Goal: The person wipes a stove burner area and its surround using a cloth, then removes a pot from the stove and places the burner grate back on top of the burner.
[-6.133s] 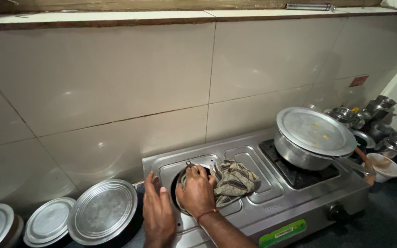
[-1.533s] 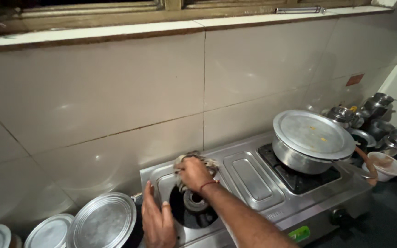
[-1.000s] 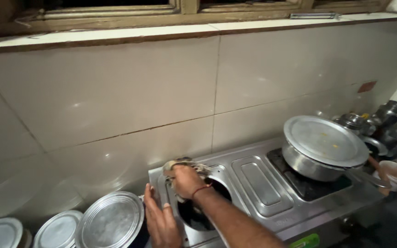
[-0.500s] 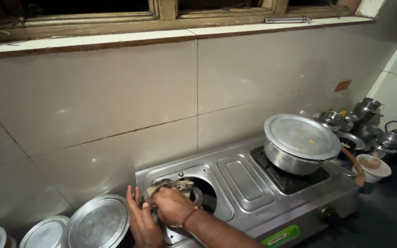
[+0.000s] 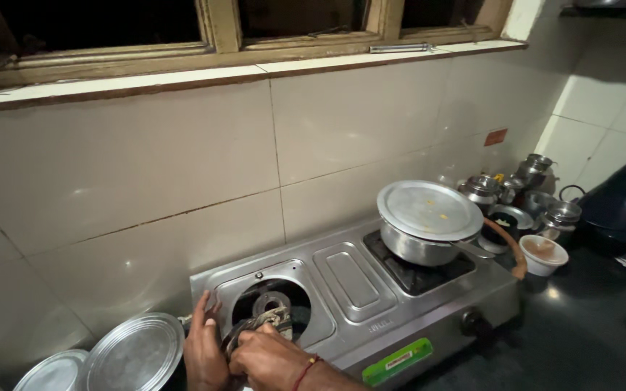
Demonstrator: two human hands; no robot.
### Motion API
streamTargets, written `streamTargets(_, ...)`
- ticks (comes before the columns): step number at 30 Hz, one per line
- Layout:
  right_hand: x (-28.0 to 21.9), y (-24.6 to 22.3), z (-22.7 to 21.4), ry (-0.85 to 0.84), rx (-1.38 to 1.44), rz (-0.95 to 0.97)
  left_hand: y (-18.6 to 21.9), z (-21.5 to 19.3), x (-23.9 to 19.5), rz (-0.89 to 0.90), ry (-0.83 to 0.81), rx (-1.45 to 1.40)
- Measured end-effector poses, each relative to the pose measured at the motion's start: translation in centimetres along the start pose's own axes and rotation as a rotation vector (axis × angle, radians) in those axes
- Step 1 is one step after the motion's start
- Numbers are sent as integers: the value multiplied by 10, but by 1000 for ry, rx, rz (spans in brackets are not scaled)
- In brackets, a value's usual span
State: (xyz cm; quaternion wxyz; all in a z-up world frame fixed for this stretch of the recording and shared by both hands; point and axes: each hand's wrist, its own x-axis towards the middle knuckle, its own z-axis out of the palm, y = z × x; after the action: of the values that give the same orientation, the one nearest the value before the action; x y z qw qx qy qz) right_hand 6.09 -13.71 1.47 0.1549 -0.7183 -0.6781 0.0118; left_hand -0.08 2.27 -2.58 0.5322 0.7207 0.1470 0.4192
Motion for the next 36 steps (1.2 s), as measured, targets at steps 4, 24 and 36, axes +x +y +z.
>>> streamTargets(4, -9, -7, -4, 58, 71, -66, 10, 0, -1, -26, -23, -45)
streamTargets(24, -63, -22, -20, 77, -17, 158, 70, 7, -38, 120, -280, 572)
streamTargets(36, -109, 4, -41, 151, -44, 252, 69, 16, -61, 303, -393, 783)
